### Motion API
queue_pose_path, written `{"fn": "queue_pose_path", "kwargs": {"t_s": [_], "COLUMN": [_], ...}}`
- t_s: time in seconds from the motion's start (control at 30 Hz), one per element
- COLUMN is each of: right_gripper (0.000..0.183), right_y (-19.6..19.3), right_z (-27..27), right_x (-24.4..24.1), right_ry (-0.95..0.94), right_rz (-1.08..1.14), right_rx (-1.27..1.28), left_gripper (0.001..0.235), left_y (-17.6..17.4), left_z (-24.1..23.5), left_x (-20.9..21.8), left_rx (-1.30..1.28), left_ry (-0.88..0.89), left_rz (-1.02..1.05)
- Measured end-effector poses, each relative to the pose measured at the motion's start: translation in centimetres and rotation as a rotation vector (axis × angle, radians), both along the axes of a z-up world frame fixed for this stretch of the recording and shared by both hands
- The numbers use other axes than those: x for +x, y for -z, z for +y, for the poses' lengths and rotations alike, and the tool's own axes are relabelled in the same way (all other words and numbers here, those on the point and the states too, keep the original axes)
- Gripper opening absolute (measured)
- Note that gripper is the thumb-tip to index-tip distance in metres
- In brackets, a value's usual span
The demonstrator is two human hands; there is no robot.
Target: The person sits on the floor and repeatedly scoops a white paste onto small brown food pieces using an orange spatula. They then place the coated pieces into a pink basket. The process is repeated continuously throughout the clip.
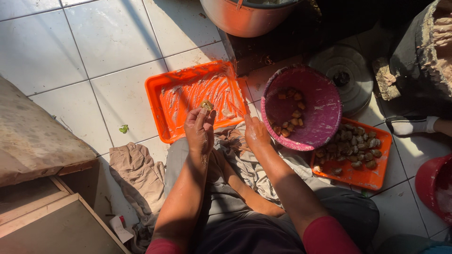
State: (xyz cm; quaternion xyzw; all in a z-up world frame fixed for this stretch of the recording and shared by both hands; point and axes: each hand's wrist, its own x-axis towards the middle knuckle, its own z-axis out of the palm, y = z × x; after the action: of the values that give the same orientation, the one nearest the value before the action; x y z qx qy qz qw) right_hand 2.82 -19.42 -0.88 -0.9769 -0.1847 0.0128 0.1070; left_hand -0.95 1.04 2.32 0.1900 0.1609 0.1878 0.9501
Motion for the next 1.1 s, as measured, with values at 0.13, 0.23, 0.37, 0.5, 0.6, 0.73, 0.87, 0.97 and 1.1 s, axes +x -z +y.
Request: {"fn": "queue_pose_path", "kwargs": {"t_s": [0.13,0.23,0.37,0.5,0.6,0.73,0.87,0.97,1.1], "right_gripper": [0.022,0.024,0.027,0.045,0.056,0.053,0.051,0.046,0.048], "right_y": [-1.2,-2.3,-2.8,-1.9,0.6,4.7,5.2,1.7,-6.0], "right_z": [0.4,1.0,3.6,5.9,8.1,11.8,11.8,7.6,1.8], "right_x": [0.7,1.6,3.9,5.4,5.7,6.4,6.9,5.0,-1.8], "right_ry": [0.011,-0.016,-0.101,-0.133,-0.136,-0.327,-0.308,-0.192,0.047], "right_rz": [0.117,0.136,0.195,0.459,0.68,0.72,0.926,0.986,1.104], "right_rx": [-0.153,-0.192,-0.312,-0.287,-0.335,-0.115,0.323,0.509,1.026], "left_gripper": [0.006,0.009,0.007,0.007,0.01,0.014,0.012,0.011,0.007], "left_y": [-3.3,-5.3,-6.7,-7.2,-7.2,-6.7,-5.2,-4.1,-3.9], "left_z": [2.9,5.4,7.1,8.5,9.6,10.4,11.0,9.9,5.4], "left_x": [-4.0,-6.8,-9.9,-12.5,-13.5,-14.2,-13.6,-12.2,-9.5], "left_rx": [0.081,0.086,0.066,0.057,0.079,0.058,0.093,0.089,-0.018], "left_ry": [-0.02,-0.05,-0.079,-0.101,-0.154,-0.214,-0.245,-0.227,-0.121], "left_rz": [0.006,0.006,0.057,0.123,0.179,0.298,0.271,0.282,0.259]}}
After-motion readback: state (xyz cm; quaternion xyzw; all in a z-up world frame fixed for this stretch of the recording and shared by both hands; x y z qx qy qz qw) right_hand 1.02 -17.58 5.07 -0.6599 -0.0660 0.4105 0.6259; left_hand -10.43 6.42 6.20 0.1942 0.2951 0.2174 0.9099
